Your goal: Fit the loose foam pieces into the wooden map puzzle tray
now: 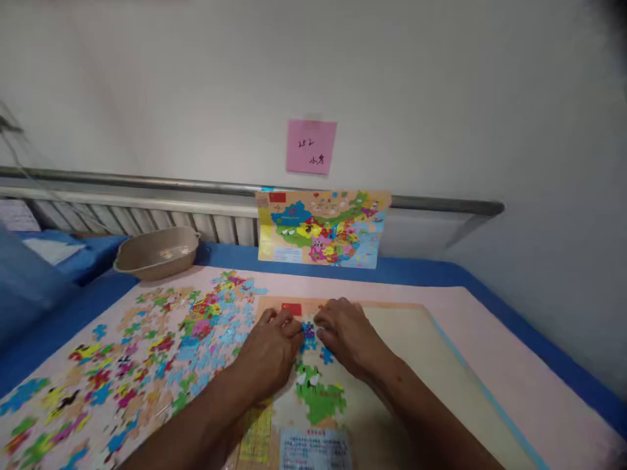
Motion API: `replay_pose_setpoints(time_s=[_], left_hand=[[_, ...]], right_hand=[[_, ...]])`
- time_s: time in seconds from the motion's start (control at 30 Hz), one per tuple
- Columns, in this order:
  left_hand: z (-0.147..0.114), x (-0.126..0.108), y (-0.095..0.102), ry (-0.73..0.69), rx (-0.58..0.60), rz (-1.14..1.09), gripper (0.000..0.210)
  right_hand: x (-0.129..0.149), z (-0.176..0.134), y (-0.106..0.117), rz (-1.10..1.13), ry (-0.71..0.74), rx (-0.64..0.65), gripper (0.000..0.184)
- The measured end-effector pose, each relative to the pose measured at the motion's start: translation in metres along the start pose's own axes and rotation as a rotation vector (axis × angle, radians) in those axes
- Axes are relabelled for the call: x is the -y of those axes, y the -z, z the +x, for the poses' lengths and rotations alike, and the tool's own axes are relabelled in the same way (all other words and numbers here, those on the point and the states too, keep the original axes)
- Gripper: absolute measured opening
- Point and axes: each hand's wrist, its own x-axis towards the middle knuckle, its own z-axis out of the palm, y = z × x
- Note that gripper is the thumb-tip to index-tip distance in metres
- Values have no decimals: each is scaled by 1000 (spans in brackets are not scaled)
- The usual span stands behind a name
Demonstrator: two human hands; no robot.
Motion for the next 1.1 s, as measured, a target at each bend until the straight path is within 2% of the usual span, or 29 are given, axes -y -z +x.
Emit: replay_pose_setpoints(time_s=[0.2, 0.47, 0.63, 1.1], left_hand=[[-1, 1, -4, -33, -39, 2, 18], [-2, 1, -1, -45, -41, 15, 11], [-1, 0, 0, -49, -45, 13, 14], [0, 1, -1, -50, -39, 5, 14]], right_hand=[[3, 1, -2, 7, 4, 30, 9], [-13, -6, 16, 26, -58, 28, 15], [-8, -9, 18, 34, -54, 67, 14], [4, -2, 11, -73, -51, 74, 6]])
